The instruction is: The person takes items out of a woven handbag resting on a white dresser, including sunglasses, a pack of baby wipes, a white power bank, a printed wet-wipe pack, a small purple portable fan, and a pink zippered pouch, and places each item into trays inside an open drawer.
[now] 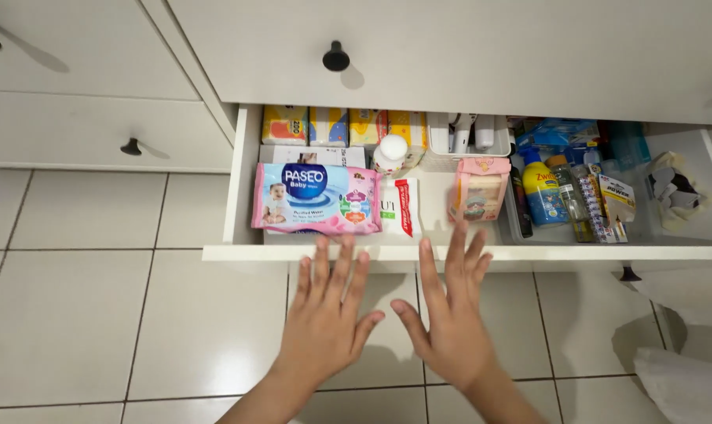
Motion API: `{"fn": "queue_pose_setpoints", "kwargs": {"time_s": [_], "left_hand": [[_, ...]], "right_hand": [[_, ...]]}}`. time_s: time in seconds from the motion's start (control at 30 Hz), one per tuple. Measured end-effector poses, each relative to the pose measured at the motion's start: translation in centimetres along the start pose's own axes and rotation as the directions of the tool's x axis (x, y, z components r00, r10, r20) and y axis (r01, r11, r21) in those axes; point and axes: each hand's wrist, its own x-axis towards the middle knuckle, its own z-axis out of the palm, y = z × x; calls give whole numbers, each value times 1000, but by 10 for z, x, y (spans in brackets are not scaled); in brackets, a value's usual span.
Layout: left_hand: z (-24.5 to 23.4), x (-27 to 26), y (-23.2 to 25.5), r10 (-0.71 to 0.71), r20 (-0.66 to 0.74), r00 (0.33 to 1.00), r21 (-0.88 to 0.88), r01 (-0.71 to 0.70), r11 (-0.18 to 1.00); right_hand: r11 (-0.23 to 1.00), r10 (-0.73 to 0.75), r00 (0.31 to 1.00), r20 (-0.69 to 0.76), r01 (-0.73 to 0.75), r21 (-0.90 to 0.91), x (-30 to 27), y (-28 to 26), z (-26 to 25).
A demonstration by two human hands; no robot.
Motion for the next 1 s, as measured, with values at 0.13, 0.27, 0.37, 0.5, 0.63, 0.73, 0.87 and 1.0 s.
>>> {"fn": "queue_pose_setpoints", "kwargs": {"time_s": [0.13,0.27,0.37,0.5,0.63,0.73,0.87,1.0], "left_hand": [[42,-28,0,-1,73,997,74,-4,997],[69,-30,-9,-1,14,1000,219,-2,976],[76,-29,-7,-28,-13,1000,224,30,974],[77,-27,-6,-53,-6,999,189,53,980],[77,-25,-10,-50,-8,999,217,50,975],[79,-19,-14,-41,-23,999,224,45,974],[87,-15,-22,-27,-38,999,258,36,965],[91,-14,-27,-10,-83,997,257,31,966]], "right_hand": [[980,74,997,-31,-78,-183,-39,9,42],[974,98,995,-19,-100,-202,-50,32,77],[971,87,996,-4,-85,-224,-52,47,83],[954,84,996,-5,-82,-289,-55,53,87],[949,114,992,-53,-125,-288,-54,49,96],[944,127,987,-97,-150,-293,-49,46,105],[944,117,981,-154,-158,-289,-45,47,118],[951,94,974,-206,-149,-271,-43,49,128]]}}
